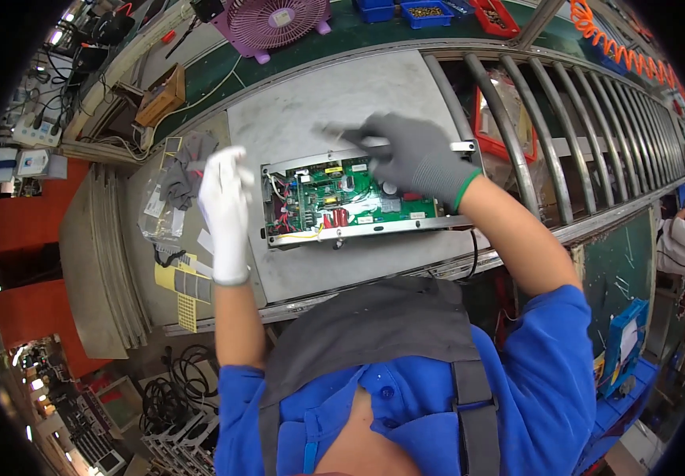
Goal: Assembling, labeling, and applying sealant to components within a solar inverter or power electronics unit.
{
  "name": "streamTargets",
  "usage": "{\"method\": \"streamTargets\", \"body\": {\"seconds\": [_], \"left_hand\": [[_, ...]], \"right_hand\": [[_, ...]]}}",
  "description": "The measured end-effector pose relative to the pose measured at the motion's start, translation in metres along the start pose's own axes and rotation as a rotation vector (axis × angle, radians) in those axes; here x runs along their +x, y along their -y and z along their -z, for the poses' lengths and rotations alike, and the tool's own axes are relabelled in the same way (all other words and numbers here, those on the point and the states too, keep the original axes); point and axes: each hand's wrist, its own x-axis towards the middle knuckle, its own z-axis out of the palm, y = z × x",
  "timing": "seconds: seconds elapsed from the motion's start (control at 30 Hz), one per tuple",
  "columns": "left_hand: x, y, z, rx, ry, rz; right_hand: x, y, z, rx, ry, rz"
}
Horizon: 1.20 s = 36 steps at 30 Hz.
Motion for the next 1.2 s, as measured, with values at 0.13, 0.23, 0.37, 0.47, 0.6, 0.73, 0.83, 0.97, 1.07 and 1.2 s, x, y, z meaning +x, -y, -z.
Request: {"method": "streamTargets", "body": {"seconds": [0.13,0.23,0.37,0.47,0.6,0.73,0.83,0.97,1.07,1.2], "left_hand": [[0.054,0.026,-0.021,0.062,0.339,0.026],[0.055,0.033,-0.018,0.198,0.533,0.118],[0.015,0.016,0.010,0.005,0.869,0.163],[-0.019,0.005,0.014,-0.161,0.976,0.212],[-0.031,-0.001,0.013,-0.245,1.025,0.212],[-0.024,-0.007,0.013,-0.389,1.050,0.358],[-0.022,-0.014,0.011,-0.364,1.079,0.443],[-0.019,-0.019,0.002,-0.232,1.092,0.416],[-0.018,-0.020,-0.006,-0.097,1.078,0.256],[-0.026,-0.020,-0.008,-0.059,1.042,0.235]], "right_hand": [[-0.007,-0.014,0.028,-0.073,0.114,-0.251],[-0.030,-0.003,0.038,-0.038,0.151,-0.239],[-0.065,0.023,0.044,0.099,0.290,-0.225],[-0.075,0.037,0.048,0.155,0.552,-0.205],[-0.064,0.046,0.044,-0.192,0.496,0.015],[-0.040,0.053,0.035,-0.344,0.552,0.069],[-0.030,0.059,0.035,-0.366,0.596,0.058],[-0.023,0.064,0.045,-0.414,0.657,0.052],[-0.022,0.068,0.046,-0.425,0.687,0.050],[-0.025,0.072,0.042,-0.454,0.708,-0.025]]}}
